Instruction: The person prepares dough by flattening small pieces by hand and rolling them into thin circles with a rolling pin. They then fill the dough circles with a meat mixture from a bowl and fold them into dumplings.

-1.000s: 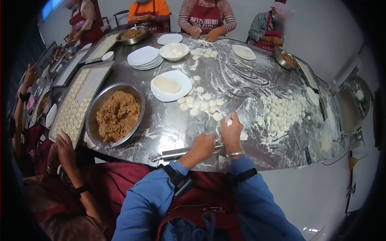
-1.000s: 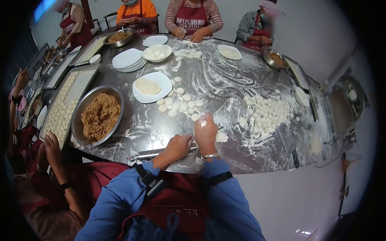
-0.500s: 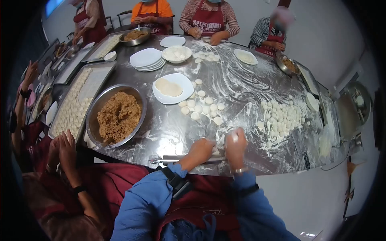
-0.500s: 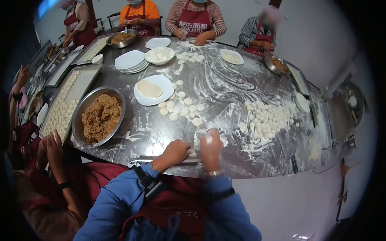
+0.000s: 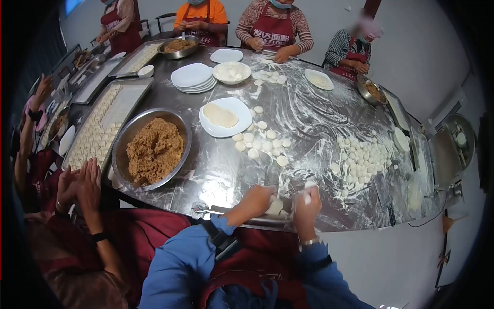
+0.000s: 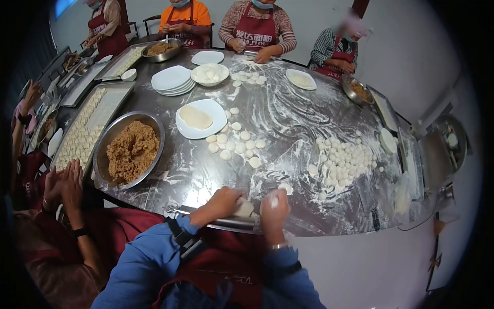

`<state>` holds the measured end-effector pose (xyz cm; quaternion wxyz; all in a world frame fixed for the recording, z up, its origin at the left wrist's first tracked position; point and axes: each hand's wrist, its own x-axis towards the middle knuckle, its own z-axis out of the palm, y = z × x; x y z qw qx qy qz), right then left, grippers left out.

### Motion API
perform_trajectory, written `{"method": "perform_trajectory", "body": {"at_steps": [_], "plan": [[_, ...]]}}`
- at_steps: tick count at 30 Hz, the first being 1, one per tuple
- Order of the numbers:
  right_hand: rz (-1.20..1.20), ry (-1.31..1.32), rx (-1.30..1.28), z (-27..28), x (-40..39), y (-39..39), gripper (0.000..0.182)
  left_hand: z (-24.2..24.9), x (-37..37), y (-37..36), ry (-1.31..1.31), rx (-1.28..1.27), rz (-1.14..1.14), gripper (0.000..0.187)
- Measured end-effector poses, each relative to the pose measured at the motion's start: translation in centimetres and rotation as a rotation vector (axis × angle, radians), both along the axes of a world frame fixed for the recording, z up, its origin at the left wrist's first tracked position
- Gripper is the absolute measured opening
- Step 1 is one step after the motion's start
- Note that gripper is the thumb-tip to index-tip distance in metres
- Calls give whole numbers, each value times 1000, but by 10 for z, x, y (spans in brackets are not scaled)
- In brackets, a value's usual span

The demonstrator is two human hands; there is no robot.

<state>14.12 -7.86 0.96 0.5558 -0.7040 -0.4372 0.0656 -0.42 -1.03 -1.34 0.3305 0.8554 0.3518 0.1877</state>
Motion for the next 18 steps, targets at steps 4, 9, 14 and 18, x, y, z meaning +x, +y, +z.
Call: {"method": "perform_trajectory", "body": {"at_steps": [4,9,14,18], "plan": [[-12,28,-64,2,-1,17,12,12,-1,-11,-45,-94,-5,14],[22,-105,-14,13,-2,38,9,2,12,4,9,35,-13,11],[-8,-38,25,-11,1,-15,13,4,-12,2,-20,-65,10,13],[32,-45,-29,6,1,38,11,15,7,-2,-5,-94,62,13]]}}
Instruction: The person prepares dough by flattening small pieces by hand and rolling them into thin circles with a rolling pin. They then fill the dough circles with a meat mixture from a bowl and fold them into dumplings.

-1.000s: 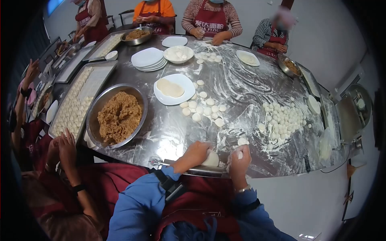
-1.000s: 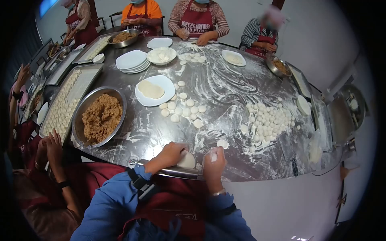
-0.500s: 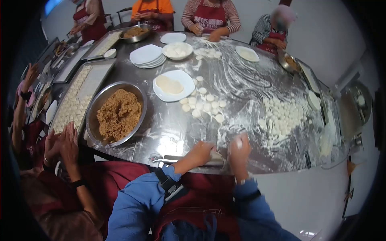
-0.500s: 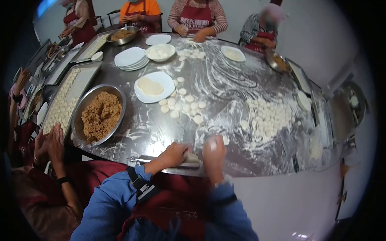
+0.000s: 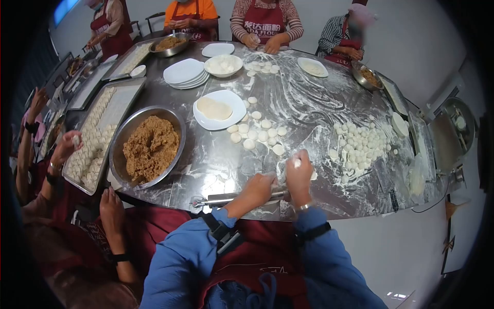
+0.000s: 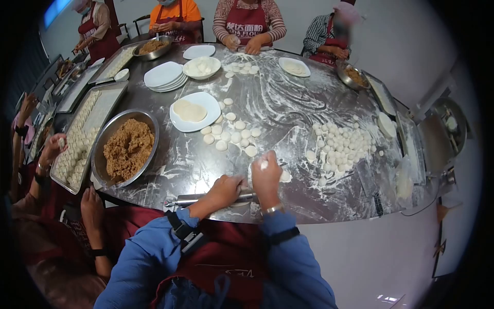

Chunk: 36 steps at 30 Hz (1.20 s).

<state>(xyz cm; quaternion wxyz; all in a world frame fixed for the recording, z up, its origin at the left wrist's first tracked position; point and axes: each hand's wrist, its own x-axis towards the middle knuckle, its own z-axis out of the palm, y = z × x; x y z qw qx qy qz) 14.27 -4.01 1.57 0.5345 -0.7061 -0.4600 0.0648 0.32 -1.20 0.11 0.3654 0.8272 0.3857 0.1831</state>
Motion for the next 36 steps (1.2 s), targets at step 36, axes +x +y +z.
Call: {"method": "perform_trajectory", "body": {"at_steps": [36], "plan": [[-31,44,21,-3,-6,-35,11,-11,-20,-1,-14,71,26,14]]}}
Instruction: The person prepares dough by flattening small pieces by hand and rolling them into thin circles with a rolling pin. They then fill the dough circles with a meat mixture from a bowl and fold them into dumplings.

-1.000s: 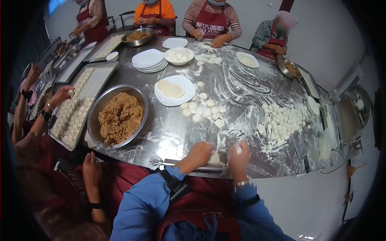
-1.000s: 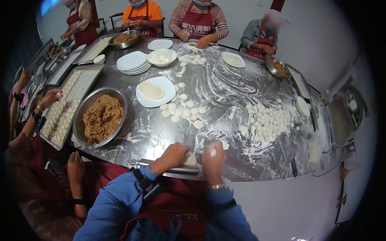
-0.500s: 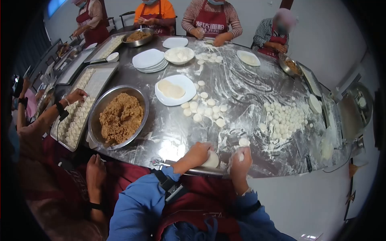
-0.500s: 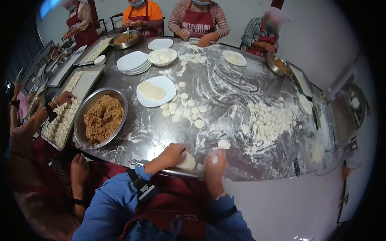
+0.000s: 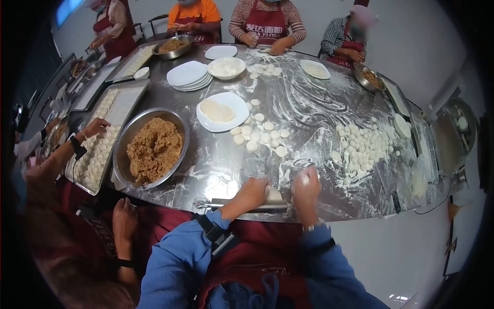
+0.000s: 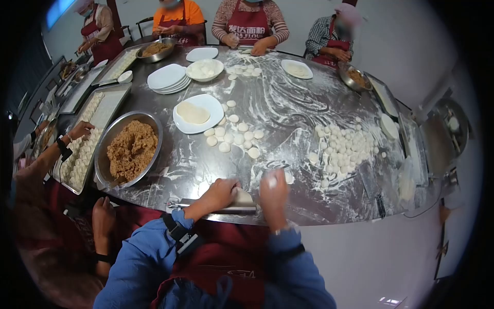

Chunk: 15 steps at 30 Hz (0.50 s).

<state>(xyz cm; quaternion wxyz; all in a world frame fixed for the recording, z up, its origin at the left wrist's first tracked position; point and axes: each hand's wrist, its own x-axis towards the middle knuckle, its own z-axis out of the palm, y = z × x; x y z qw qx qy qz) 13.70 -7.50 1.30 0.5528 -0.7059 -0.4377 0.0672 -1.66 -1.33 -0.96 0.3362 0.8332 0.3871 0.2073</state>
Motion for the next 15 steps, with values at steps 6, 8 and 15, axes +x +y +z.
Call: {"method": "perform_trajectory", "body": {"at_steps": [6,8,15], "plan": [[-8,-124,49,10,0,26,10,-3,12,-2,44,-4,3,13],[24,34,-14,-2,3,-10,9,-10,5,4,98,-31,-83,16],[21,92,-31,-12,2,-28,8,41,-43,110,-647,-331,559,38]]}}
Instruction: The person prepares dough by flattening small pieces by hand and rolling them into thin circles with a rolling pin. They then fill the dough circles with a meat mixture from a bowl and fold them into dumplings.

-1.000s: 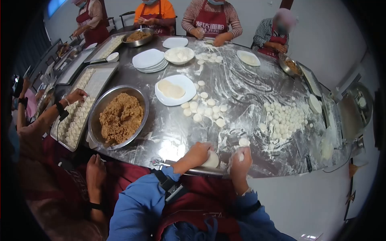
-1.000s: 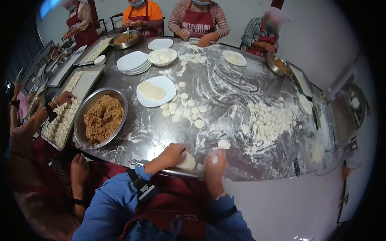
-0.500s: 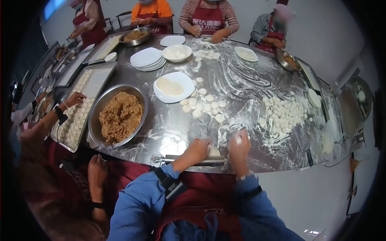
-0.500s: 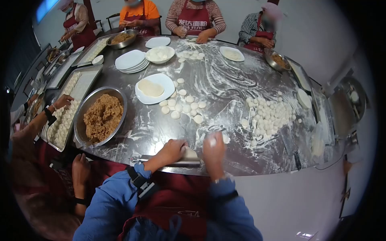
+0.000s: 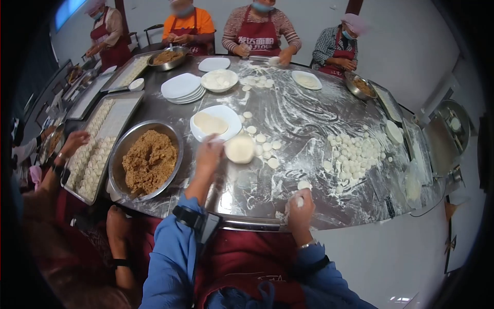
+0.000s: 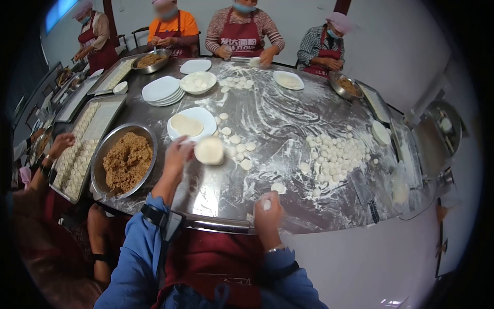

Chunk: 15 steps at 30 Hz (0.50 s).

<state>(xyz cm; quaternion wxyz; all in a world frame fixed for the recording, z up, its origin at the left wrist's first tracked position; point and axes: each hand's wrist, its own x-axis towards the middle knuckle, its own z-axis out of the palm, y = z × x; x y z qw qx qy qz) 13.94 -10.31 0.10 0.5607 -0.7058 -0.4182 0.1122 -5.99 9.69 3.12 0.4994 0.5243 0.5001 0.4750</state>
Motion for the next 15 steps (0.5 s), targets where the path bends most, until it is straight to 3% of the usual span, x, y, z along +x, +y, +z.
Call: {"method": "perform_trajectory", "body": {"at_steps": [1,3,4,5,6,8,9,12,14,15], "plan": [[15,-14,-4,-2,2,8,9,-6,-3,4,-4,9,-10,38],[21,-82,28,7,2,16,10,-39,-1,7,304,260,52,39],[33,-143,41,11,2,18,11,-57,8,-2,297,197,-139,38],[51,-106,14,6,4,20,9,-15,19,-40,305,-101,-398,37],[46,-107,18,1,8,21,9,-28,27,-61,406,294,-543,34],[228,341,-9,-7,15,20,9,-25,40,-103,410,291,-797,32],[224,344,-4,-3,22,19,9,-24,39,-118,519,374,-849,35],[146,149,181,1,58,16,13,-25,32,-144,678,529,-859,39],[-109,-483,-49,-29,89,23,22,-26,30,-151,726,591,-820,41],[-6,-578,-186,-25,90,22,29,-25,31,-152,699,594,-826,41]]}}
